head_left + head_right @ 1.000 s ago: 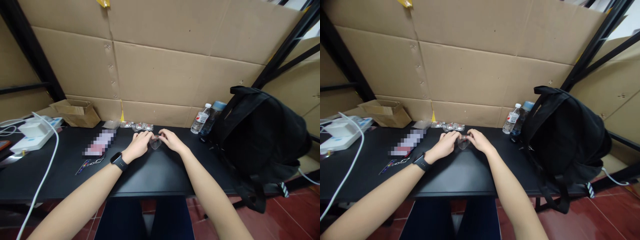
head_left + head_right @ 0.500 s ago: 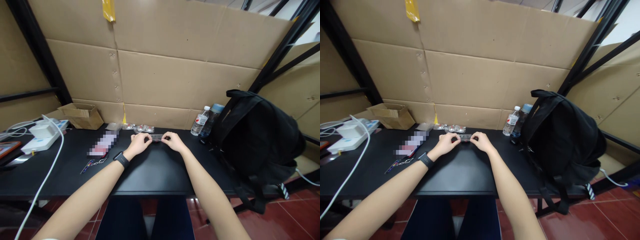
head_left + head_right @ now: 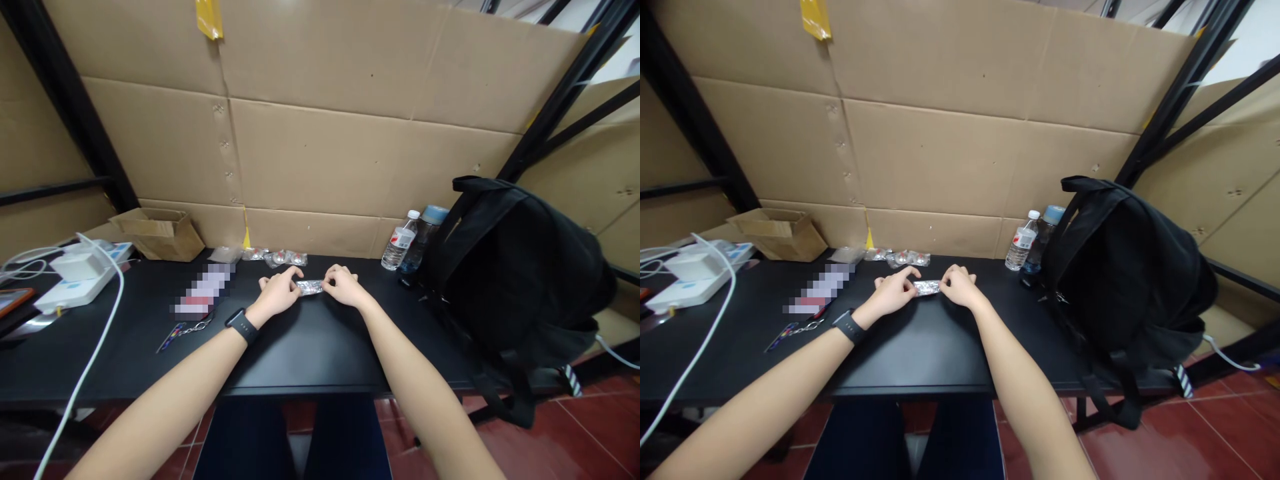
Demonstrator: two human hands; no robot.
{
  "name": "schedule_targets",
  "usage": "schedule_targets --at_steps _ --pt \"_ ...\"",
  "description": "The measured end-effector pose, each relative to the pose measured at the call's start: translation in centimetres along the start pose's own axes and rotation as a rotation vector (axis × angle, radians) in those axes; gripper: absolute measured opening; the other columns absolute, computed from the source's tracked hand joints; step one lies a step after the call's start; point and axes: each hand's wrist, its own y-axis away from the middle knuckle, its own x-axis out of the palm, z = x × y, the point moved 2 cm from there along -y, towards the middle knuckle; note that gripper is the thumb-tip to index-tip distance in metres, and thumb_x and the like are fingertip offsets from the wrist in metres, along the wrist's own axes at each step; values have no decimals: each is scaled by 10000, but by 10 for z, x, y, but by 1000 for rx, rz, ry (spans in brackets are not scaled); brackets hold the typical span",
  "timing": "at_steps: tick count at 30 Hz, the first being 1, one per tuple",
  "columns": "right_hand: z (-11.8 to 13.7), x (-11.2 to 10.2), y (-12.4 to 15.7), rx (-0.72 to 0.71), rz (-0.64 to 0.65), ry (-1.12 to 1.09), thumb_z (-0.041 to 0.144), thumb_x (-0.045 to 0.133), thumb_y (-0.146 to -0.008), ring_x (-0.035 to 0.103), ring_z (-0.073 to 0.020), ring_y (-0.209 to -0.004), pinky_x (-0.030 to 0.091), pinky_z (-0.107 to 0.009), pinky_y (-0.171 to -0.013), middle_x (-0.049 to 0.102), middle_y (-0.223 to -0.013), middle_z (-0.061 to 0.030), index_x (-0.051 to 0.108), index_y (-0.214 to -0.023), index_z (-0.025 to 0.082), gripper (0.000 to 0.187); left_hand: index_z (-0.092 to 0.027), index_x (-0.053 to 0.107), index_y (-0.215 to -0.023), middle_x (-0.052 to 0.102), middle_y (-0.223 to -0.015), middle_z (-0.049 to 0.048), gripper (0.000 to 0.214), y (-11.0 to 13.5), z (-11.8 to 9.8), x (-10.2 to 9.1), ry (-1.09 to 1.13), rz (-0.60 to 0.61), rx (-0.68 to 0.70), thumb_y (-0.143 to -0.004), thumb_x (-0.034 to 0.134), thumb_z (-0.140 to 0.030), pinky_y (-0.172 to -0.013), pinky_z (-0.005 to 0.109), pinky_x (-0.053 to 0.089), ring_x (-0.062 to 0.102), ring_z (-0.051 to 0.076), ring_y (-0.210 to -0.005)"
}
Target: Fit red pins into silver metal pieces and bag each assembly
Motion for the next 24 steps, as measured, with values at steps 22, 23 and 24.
schedule_targets --at_steps 22,23,24 --pt "21 4 4 -180 53 26 273 561 -989 607 -226 -1091 277 -395 -950 749 -1113 -47 708 -1152 315 223 -268 746 -1059 637 -1208 100 249 9 -3 0 -302 -57 237 -927 604 -424 -972 511 335 451 336 -1211" --pt "21 2 5 -164 47 6 295 546 -1000 626 -219 -1061 282 -395 -955 754 -1094 -43 707 -1159 320 227 -263 745 -1026 643 -1205 96 226 7 -2 0 -288 -64 219 -942 583 -397 -966 506 339 459 328 -1199" --pt "20 0 5 -151 41 -19 313 539 -1004 644 -214 -1030 288 -395 -961 760 -1067 -37 705 -1161 322 229 -259 745 -991 651 -1198 91 220 6 -1 0 -272 -66 203 -954 567 -384 -961 502 343 468 321 -1189"
